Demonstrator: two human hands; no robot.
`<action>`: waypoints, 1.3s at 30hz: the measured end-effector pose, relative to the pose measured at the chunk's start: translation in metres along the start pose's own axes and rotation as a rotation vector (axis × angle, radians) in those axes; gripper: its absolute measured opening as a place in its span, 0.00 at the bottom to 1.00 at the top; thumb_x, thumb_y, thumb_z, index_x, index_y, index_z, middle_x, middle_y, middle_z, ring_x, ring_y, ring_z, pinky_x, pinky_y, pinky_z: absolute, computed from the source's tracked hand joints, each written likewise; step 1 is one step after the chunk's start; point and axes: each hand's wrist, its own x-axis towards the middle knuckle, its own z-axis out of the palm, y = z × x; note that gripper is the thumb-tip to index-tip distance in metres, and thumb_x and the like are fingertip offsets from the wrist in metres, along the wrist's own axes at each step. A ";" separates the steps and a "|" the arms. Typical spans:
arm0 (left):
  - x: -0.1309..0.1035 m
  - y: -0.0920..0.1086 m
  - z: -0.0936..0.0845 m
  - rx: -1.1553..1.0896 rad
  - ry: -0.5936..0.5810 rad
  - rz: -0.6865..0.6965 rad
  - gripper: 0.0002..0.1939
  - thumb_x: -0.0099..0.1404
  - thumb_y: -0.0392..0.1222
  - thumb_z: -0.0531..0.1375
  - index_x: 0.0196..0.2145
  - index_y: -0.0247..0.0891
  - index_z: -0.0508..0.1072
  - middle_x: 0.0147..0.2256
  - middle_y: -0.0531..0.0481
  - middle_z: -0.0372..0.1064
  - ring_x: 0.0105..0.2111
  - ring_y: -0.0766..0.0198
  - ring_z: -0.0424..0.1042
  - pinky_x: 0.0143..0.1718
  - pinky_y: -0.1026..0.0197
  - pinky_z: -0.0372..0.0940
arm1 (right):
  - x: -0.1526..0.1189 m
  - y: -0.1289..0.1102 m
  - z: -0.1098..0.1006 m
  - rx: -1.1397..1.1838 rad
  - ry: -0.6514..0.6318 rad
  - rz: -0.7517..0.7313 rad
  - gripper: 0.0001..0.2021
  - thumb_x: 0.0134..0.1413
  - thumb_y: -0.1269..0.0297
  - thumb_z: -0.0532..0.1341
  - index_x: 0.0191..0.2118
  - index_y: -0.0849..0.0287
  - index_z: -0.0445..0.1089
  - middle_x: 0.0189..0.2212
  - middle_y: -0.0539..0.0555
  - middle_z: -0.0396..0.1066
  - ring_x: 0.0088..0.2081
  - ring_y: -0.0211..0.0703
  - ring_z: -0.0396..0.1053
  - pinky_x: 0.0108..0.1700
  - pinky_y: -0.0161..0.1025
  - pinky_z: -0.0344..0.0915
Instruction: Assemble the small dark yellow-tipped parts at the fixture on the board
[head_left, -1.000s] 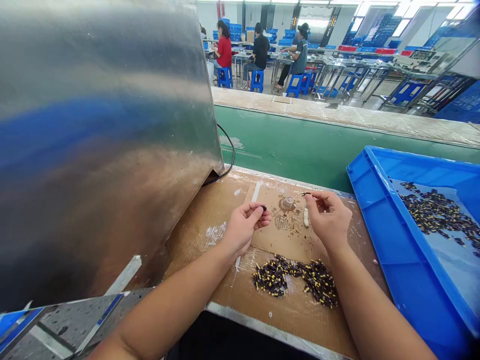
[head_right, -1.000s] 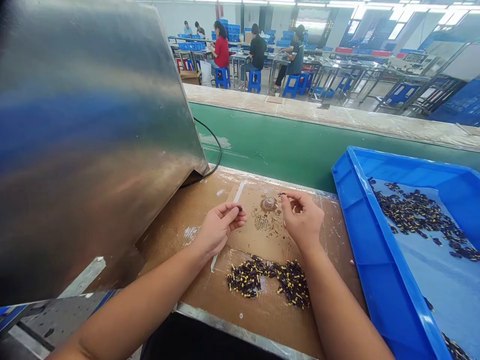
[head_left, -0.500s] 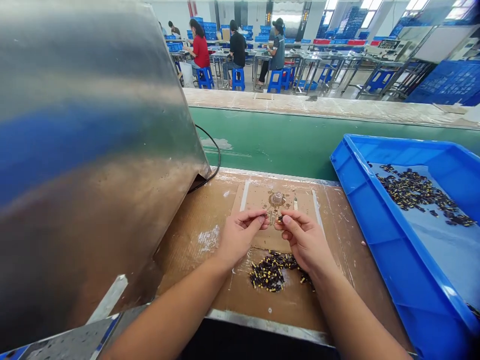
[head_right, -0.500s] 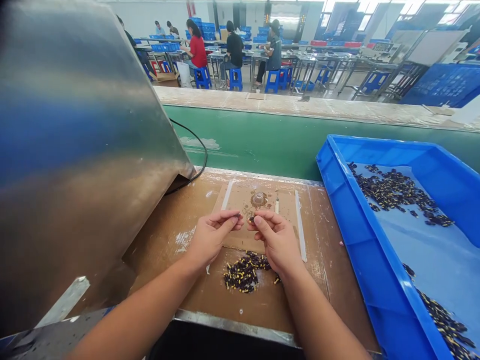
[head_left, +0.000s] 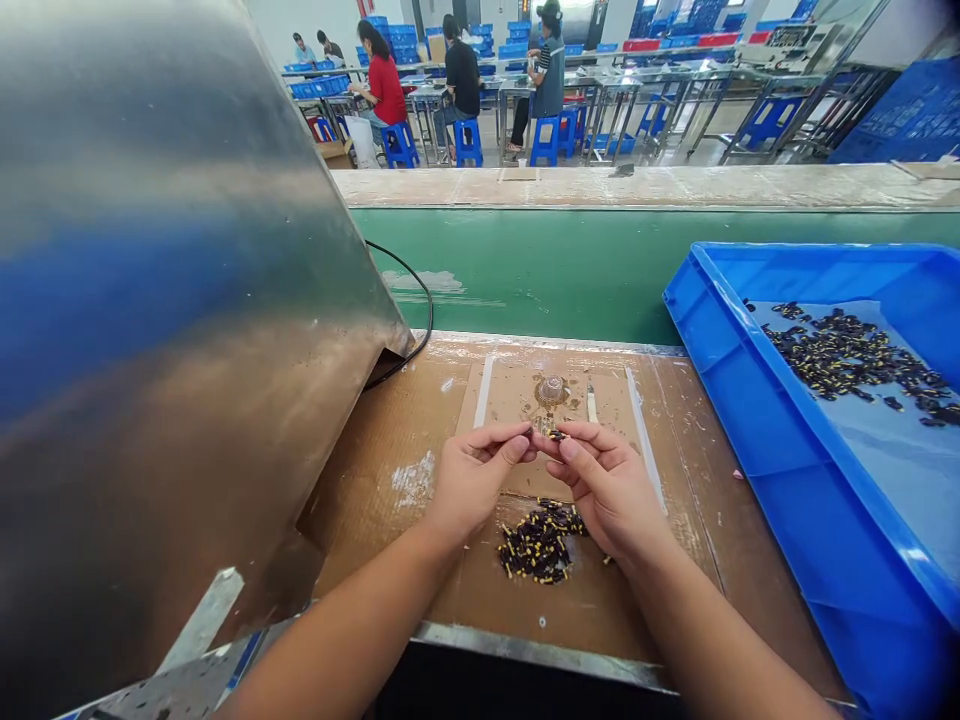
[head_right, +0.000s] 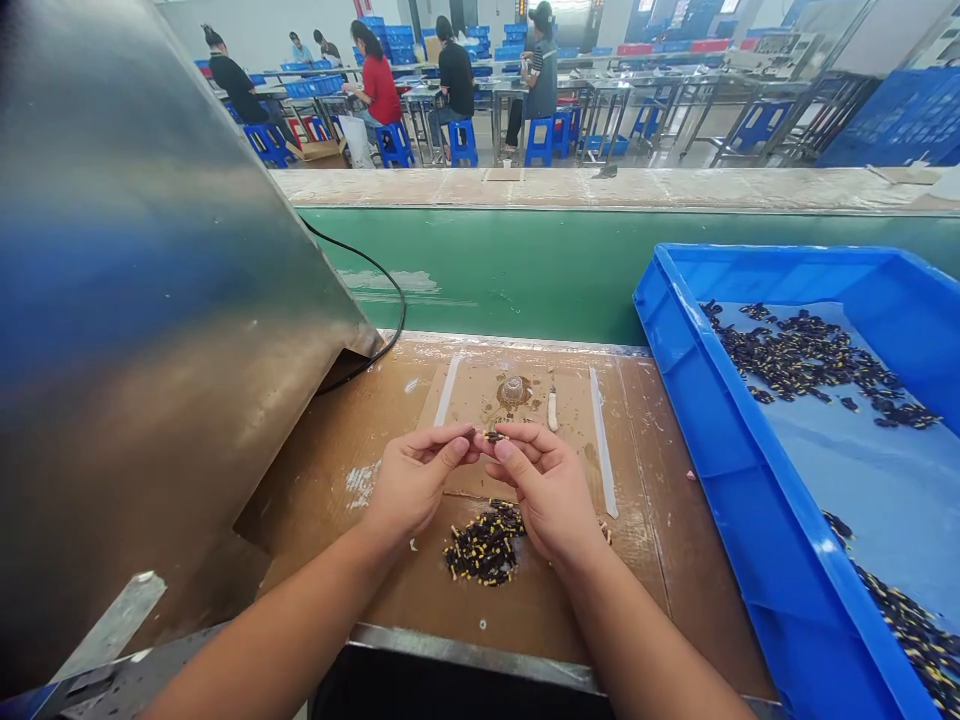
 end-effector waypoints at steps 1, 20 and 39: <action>0.001 0.000 0.000 -0.133 0.003 -0.087 0.10 0.58 0.43 0.73 0.38 0.40 0.84 0.36 0.46 0.82 0.34 0.65 0.80 0.41 0.65 0.75 | -0.002 0.000 0.000 -0.077 0.004 -0.052 0.10 0.57 0.59 0.72 0.44 0.51 0.79 0.38 0.51 0.82 0.41 0.40 0.81 0.39 0.31 0.78; 0.001 -0.001 0.006 -0.436 -0.001 -0.222 0.11 0.52 0.42 0.77 0.30 0.36 0.82 0.35 0.48 0.82 0.32 0.70 0.77 0.37 0.70 0.73 | -0.014 -0.003 0.010 -0.923 0.040 -0.805 0.10 0.61 0.75 0.66 0.46 0.57 0.78 0.41 0.51 0.81 0.43 0.37 0.79 0.48 0.36 0.76; -0.003 -0.003 0.005 -0.333 -0.012 -0.166 0.10 0.54 0.43 0.76 0.32 0.37 0.83 0.36 0.46 0.82 0.35 0.67 0.78 0.43 0.67 0.72 | -0.011 -0.002 0.009 -0.947 0.024 -0.846 0.10 0.62 0.77 0.65 0.46 0.57 0.78 0.42 0.53 0.81 0.43 0.40 0.79 0.49 0.37 0.78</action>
